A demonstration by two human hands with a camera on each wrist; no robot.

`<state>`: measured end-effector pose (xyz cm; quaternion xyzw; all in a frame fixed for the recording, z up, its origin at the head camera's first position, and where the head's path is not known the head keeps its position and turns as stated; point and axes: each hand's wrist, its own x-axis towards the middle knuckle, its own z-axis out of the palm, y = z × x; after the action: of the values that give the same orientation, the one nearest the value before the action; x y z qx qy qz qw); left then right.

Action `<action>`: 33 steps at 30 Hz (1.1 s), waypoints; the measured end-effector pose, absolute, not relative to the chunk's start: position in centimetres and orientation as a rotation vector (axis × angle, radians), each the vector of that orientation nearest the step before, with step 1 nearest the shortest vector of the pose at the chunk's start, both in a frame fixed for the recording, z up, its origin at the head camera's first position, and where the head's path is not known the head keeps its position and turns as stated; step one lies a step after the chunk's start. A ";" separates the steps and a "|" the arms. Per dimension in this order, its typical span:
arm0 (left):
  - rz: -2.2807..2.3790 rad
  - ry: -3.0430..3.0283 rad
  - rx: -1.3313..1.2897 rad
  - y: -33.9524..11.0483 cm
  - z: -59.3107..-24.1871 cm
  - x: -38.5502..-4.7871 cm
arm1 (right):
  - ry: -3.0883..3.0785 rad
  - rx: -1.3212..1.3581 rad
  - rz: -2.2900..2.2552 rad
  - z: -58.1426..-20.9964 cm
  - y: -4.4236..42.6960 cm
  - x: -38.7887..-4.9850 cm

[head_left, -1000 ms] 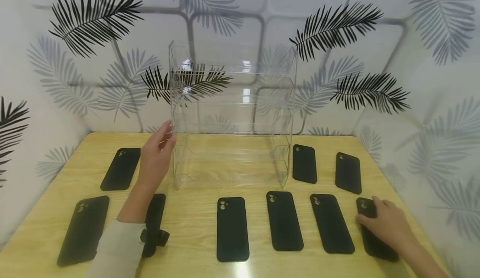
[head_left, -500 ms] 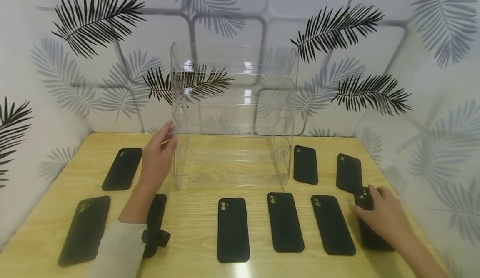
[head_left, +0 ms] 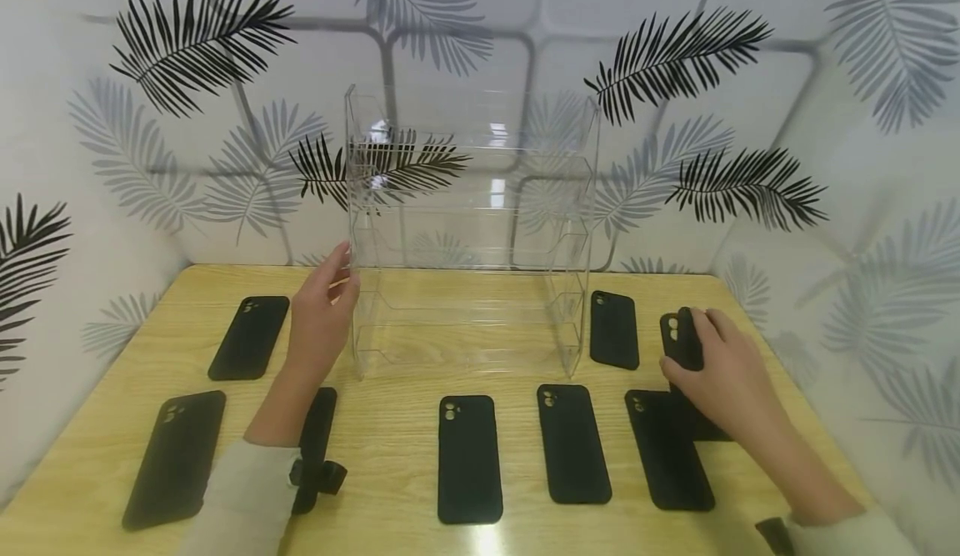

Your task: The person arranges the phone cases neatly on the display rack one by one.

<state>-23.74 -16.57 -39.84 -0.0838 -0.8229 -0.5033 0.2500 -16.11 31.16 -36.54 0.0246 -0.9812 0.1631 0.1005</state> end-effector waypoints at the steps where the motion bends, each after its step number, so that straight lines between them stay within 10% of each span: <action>1: -1.369 -2.241 -0.227 -16.6 -39.9 -23.8 | -2.885 0.081 0.494 -36.1 30.7 -16.4; 33: -1.375 -2.254 -0.222 -16.8 -40.0 -23.8 | -2.470 0.333 0.602 -26.0 18.5 -26.7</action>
<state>-23.82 -16.77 -40.00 -0.0813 -0.8250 -0.5034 0.2437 -26.69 18.50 -25.96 0.1246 -0.9234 0.2250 0.2848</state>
